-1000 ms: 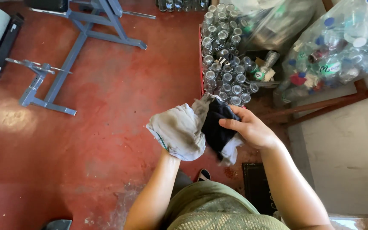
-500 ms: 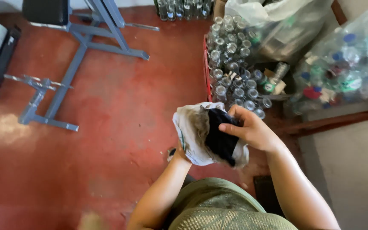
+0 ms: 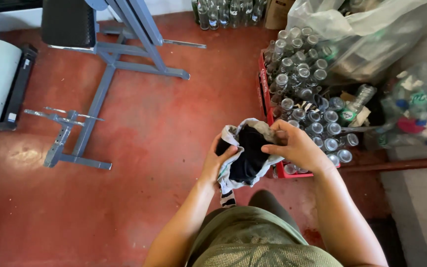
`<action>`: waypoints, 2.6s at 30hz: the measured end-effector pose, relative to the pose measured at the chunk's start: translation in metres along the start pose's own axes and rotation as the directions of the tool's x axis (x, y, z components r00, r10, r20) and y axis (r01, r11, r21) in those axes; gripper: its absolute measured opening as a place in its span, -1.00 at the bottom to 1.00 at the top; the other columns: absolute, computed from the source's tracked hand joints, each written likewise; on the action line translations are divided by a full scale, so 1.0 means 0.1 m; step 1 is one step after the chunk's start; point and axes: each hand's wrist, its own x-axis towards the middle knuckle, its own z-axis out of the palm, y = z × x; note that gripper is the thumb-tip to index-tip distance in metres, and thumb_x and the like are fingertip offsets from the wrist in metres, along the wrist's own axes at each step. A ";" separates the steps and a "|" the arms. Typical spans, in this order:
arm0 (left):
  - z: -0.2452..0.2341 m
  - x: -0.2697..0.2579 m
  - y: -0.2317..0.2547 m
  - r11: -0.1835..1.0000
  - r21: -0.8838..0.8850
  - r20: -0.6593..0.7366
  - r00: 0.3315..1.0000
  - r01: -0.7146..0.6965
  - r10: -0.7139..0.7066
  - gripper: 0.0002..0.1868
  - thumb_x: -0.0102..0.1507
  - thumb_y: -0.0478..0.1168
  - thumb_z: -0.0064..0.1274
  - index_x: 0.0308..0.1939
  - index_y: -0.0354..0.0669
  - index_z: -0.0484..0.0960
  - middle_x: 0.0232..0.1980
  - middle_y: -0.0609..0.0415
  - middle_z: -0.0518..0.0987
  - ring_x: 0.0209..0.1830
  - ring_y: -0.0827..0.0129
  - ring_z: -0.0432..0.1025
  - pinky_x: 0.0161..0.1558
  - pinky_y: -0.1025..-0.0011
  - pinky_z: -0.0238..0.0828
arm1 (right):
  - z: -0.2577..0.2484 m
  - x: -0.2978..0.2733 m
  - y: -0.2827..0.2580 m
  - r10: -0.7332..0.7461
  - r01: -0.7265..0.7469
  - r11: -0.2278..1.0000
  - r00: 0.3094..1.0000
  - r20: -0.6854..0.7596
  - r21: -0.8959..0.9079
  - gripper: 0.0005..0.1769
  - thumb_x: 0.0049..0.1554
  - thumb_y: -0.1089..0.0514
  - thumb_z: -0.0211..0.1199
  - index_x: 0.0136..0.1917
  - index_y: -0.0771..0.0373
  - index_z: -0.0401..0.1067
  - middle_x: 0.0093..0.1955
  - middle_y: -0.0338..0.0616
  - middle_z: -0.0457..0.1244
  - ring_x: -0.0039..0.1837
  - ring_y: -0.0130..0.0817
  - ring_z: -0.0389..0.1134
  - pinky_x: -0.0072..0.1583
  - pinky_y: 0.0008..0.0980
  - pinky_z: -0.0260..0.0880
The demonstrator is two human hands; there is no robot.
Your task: Washing a cloth in a sink and then wiping down a weight machine seat and frame.
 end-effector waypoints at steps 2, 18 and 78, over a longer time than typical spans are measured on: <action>-0.09 0.14 0.02 1.000 -0.014 -0.029 0.999 0.014 -0.014 -0.10 0.07 0.02 0.43 0.47 0.09 0.42 0.35 -0.16 0.46 0.30 0.09 0.32 0.23 0.19 0.25 | 0.00 0.15 -0.07 0.000 -0.002 0.997 1.000 0.027 0.078 -0.52 0.00 0.19 0.54 0.13 0.10 0.38 -0.13 -0.15 0.41 -0.08 -0.39 0.41 0.01 -0.38 0.45; -0.19 2.24 0.92 0.789 -0.019 -0.243 0.769 -0.614 0.592 -0.50 0.29 -0.32 0.20 0.27 -0.29 0.41 0.07 -0.22 0.56 -0.02 0.18 0.53 -0.08 0.14 0.70 | -0.08 2.57 -0.40 0.030 -0.060 0.919 0.996 0.083 0.391 -0.29 0.30 -0.30 -0.03 0.42 0.32 0.27 0.15 0.35 0.29 0.05 0.04 0.40 -0.01 0.07 0.56; -4.52 8.87 5.31 0.301 0.901 -0.394 0.877 0.311 0.274 -0.52 0.23 0.19 0.09 0.22 0.44 0.44 -0.08 0.06 0.69 -0.02 -0.07 0.60 0.03 0.01 0.55 | 3.03 10.47 -3.74 -0.087 0.315 0.349 0.948 0.305 -0.882 0.09 -0.01 -0.51 0.22 0.57 0.09 0.02 0.23 0.05 0.27 0.25 0.09 0.38 0.22 0.10 0.26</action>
